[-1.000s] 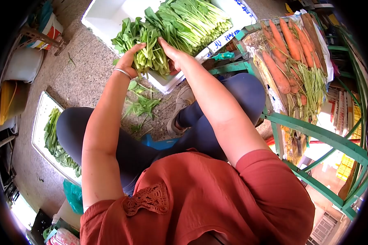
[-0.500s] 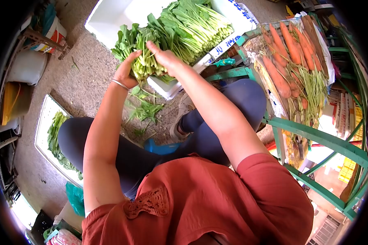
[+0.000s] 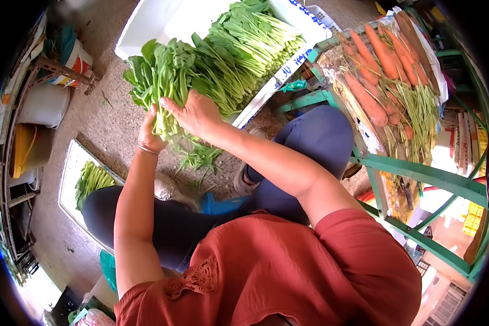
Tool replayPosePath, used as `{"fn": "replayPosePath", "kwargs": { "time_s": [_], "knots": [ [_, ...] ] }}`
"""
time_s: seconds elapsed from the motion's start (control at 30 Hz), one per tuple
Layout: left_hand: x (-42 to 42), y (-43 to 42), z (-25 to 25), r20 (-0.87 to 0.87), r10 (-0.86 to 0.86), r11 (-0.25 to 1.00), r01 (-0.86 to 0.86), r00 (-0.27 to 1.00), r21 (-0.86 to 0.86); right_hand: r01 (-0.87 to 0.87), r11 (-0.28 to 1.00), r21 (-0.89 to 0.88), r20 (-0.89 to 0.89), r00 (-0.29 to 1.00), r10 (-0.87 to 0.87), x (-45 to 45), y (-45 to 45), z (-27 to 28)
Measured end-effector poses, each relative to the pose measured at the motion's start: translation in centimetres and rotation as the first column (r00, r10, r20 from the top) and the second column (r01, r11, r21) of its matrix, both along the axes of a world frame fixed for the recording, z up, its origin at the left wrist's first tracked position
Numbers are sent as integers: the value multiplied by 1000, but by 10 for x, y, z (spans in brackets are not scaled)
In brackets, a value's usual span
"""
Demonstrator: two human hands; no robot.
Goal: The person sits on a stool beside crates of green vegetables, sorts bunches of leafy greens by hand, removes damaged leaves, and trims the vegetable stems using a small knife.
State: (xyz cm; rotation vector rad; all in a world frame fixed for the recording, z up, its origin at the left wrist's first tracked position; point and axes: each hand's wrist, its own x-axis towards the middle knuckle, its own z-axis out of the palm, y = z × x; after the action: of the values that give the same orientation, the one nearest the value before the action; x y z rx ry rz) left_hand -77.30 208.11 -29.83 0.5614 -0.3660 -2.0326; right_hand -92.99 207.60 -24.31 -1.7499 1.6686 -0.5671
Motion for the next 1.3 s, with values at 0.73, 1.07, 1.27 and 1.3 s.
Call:
{"fn": "replayPosePath", "kwargs": {
  "time_s": [0.73, 1.07, 1.27, 1.3],
  "knots": [
    [-21, 14, -2, 72, 94, 979, -105, 993, 173, -310, 914, 259, -292, 877, 381, -12, -10, -13],
    [-5, 5, -31, -44, 148, 988, -146, 988, 41, -109, 845, 524, 112, 992, 59, -37, -55, -25],
    [-5, 6, -19, -161, 144, 990, -144, 976, 13, 49, 959, -281, -48, 997, -65, -37, -49, -64],
    [-4, 6, -18, -172, 141, 989, -147, 975, -22, 7, 963, -271, -32, 999, -17, -34, -47, -65]
  ]
}}
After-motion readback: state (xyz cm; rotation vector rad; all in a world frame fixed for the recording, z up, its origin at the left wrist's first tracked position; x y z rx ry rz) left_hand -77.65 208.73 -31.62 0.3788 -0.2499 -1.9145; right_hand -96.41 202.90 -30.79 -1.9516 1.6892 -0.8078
